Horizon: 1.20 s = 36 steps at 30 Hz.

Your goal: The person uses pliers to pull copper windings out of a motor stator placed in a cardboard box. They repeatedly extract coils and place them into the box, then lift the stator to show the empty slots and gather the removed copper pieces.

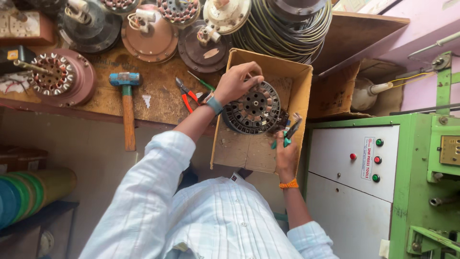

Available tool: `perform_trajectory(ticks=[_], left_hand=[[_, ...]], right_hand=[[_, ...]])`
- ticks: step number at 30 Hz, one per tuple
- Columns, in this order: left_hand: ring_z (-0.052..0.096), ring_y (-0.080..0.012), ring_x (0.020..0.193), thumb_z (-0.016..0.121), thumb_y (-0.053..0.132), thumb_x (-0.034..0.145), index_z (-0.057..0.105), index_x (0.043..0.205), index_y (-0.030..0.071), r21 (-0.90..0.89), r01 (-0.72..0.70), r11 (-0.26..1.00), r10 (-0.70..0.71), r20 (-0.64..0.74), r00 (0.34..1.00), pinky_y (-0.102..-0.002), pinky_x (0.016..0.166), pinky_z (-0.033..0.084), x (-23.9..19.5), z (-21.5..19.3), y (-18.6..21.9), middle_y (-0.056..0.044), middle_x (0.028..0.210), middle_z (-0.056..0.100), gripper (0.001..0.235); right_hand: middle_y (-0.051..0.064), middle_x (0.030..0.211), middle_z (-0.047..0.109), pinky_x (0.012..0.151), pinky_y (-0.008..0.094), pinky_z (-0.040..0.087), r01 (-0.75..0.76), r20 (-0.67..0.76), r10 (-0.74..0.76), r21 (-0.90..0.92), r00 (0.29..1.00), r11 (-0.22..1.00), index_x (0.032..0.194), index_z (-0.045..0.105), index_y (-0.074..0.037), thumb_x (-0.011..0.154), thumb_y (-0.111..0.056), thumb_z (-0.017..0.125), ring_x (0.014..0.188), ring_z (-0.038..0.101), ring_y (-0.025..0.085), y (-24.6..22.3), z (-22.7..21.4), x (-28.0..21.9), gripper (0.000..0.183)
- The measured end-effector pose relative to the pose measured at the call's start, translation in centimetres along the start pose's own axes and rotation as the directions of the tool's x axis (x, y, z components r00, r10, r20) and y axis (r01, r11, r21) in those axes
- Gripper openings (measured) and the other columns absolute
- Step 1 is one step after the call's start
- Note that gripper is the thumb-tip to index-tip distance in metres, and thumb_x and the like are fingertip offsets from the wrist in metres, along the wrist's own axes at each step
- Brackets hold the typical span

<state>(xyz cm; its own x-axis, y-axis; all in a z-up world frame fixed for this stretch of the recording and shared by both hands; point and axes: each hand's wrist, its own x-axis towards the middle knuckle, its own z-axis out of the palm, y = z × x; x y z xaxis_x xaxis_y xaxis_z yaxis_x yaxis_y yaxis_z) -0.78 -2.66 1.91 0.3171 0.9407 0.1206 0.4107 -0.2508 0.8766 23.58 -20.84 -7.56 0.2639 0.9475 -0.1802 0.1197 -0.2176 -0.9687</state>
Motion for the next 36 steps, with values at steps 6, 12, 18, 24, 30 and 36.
perform_trajectory(ticks=[6,12,18,24,30,36], left_hand=[[0.035,-0.0412,0.138,0.095,0.064,0.051,0.049,0.143,0.027,0.444,-0.433,0.784,0.226,0.446,0.866,-0.053,0.094,0.036,-3.4,-2.2,5.3,-0.025,0.152,0.037,0.11],[0.036,-0.0425,0.14,0.097,0.053,0.047,0.033,0.157,0.025,0.485,-0.482,0.729,0.288,0.422,0.86,-0.053,0.098,0.036,-4.2,-2.1,6.7,-0.025,0.154,0.035,0.131],[0.038,-0.0459,0.135,0.095,0.055,0.052,0.033,0.155,0.018,0.524,-0.307,0.795,0.136,0.339,0.931,-0.055,0.1,0.035,-5.2,-1.0,7.1,-0.027,0.148,0.039,0.126],[0.038,-0.0491,0.134,0.094,0.056,0.055,0.034,0.152,0.015,0.569,-0.265,0.779,0.134,0.262,0.956,-0.057,0.1,0.037,-6.4,-0.1,7.8,-0.032,0.148,0.037,0.121],[0.037,-0.046,0.137,0.093,0.057,0.052,0.037,0.151,0.017,0.615,-0.159,0.773,0.024,0.222,0.975,-0.057,0.102,0.037,-6.4,-0.6,7.8,-0.028,0.15,0.038,0.121],[0.046,-0.0317,0.133,0.083,0.065,0.073,0.05,0.146,0.013,0.33,-0.072,0.941,0.054,0.062,0.997,-0.051,0.101,0.039,-2.9,-1.0,3.5,-0.013,0.141,0.056,0.096]], right_hand=[[0.003,0.065,0.054,0.048,0.03,0.043,-0.162,0.051,0.212,-0.483,0.976,0.861,0.104,0.074,-0.003,0.111,-0.054,0.051,0.055,0.055,0.011,0.5,-1.2,3.2,0.056],[-0.005,0.063,0.042,0.043,0.025,0.031,-0.532,0.243,0.489,0.159,0.838,0.832,0.129,0.058,-0.015,0.103,-0.047,0.044,0.048,0.037,0.007,1.0,-0.8,3.4,0.044],[-0.004,0.068,0.036,0.044,0.02,0.027,-0.675,0.526,0.444,0.67,0.726,0.31,0.135,0.056,-0.009,0.11,-0.045,0.045,0.054,0.033,0.006,0.6,-2.5,1.8,0.045],[0.02,0.105,0.075,0.076,0.034,0.056,0.37,0.166,-0.335,-0.541,0.927,0.755,0.127,0.07,0.0,0.103,-0.031,0.069,0.091,0.072,0.022,-7.1,-4.5,-2.7,0.04],[0.021,0.109,0.075,0.082,0.035,0.058,0.109,0.078,-0.082,-0.46,0.994,0.881,0.13,0.067,-0.002,0.093,-0.023,0.07,0.093,0.077,0.025,-13.8,-3.1,-5.2,0.042],[0.022,0.116,0.073,0.087,0.036,0.057,0.251,0.177,-0.188,-0.478,0.966,0.842,0.127,0.069,-0.002,0.096,-0.02,0.068,0.105,0.075,0.03,-15.8,-1.0,-5.8,0.036]])
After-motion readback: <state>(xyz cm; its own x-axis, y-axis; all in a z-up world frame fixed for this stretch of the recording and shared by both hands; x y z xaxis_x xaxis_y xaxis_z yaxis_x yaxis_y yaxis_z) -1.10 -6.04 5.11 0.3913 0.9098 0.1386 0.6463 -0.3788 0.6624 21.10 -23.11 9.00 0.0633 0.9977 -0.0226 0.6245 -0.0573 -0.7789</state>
